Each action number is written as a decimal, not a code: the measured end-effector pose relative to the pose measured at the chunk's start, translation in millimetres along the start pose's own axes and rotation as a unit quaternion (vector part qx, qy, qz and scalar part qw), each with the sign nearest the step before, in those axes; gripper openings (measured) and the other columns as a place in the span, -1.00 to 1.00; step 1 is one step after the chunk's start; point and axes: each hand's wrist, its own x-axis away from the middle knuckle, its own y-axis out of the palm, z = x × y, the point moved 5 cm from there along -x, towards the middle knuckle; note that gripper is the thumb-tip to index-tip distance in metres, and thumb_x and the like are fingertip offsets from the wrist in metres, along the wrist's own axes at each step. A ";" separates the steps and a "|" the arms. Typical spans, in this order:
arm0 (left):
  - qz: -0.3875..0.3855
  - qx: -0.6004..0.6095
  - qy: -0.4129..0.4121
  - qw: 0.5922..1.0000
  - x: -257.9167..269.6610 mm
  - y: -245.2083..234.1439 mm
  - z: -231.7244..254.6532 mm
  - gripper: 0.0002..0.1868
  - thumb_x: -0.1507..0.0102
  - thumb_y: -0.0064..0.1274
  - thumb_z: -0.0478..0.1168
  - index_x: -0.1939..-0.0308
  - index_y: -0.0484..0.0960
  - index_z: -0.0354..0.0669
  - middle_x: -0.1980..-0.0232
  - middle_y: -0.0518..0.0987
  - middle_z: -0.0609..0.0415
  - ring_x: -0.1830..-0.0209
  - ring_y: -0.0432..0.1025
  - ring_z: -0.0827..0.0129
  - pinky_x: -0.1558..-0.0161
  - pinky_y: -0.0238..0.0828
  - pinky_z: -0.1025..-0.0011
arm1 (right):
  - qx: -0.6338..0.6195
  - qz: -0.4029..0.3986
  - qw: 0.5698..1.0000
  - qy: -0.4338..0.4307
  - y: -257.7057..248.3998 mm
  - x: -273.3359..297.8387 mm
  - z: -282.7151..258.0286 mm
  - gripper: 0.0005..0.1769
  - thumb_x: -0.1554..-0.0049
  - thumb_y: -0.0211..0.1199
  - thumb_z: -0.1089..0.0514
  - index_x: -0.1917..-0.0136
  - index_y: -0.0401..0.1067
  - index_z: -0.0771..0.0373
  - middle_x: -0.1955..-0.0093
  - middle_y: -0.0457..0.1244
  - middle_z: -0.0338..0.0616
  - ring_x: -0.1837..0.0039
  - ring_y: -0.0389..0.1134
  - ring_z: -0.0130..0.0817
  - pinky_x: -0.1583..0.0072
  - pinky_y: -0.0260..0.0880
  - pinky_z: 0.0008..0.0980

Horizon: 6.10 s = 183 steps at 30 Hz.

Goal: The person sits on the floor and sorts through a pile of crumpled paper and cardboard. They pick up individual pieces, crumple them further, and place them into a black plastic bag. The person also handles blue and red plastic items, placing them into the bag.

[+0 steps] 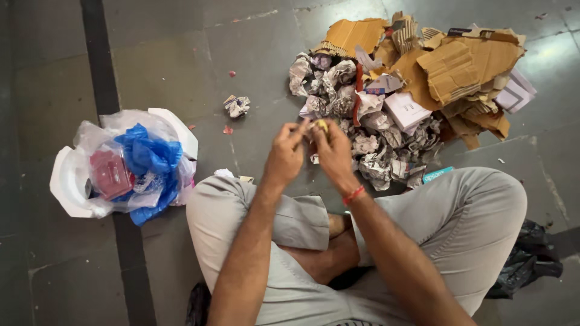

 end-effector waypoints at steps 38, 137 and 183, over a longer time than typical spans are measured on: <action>-0.006 0.571 -0.302 0.763 11.7 40.9 -49.4 -0.59 -0.44 -0.17 0.04 -0.12 0.56 -0.18 0.13 0.63 0.07 0.27 0.52 0.43 0.40 0.47 0.44 | 0.005 -0.068 0.957 -0.282 -10.1 10.9 -27.4 -0.64 -0.24 0.39 0.34 -0.29 0.47 0.24 -0.20 0.34 -0.04 -0.19 0.37 -0.31 -0.16 0.42 -0.37; 0.240 -0.189 -0.155 0.940 218.7 -207.7 20.2 -0.73 -0.41 0.08 -0.12 -0.02 0.65 -0.25 0.04 0.65 -0.09 0.08 0.54 0.20 0.01 0.44 0.32 | 0.452 0.164 0.834 -0.269 -279.5 161.0 -96.2 -0.85 -0.39 0.24 0.21 -0.19 0.52 0.27 -0.12 0.40 0.01 -0.17 0.45 -0.19 -0.23 0.44 -0.31; -0.076 -0.439 0.140 0.884 106.6 -120.0 -38.0 -0.36 -0.13 0.18 0.15 -0.25 0.56 0.05 -0.40 0.35 -0.21 -0.24 0.29 -0.22 -0.09 0.32 -0.02 | 0.398 -0.362 0.708 -0.458 14.7 107.4 49.4 -0.44 -0.09 0.12 0.00 -0.37 0.41 0.04 -0.40 0.14 0.01 -0.34 0.20 0.00 -0.27 0.22 0.00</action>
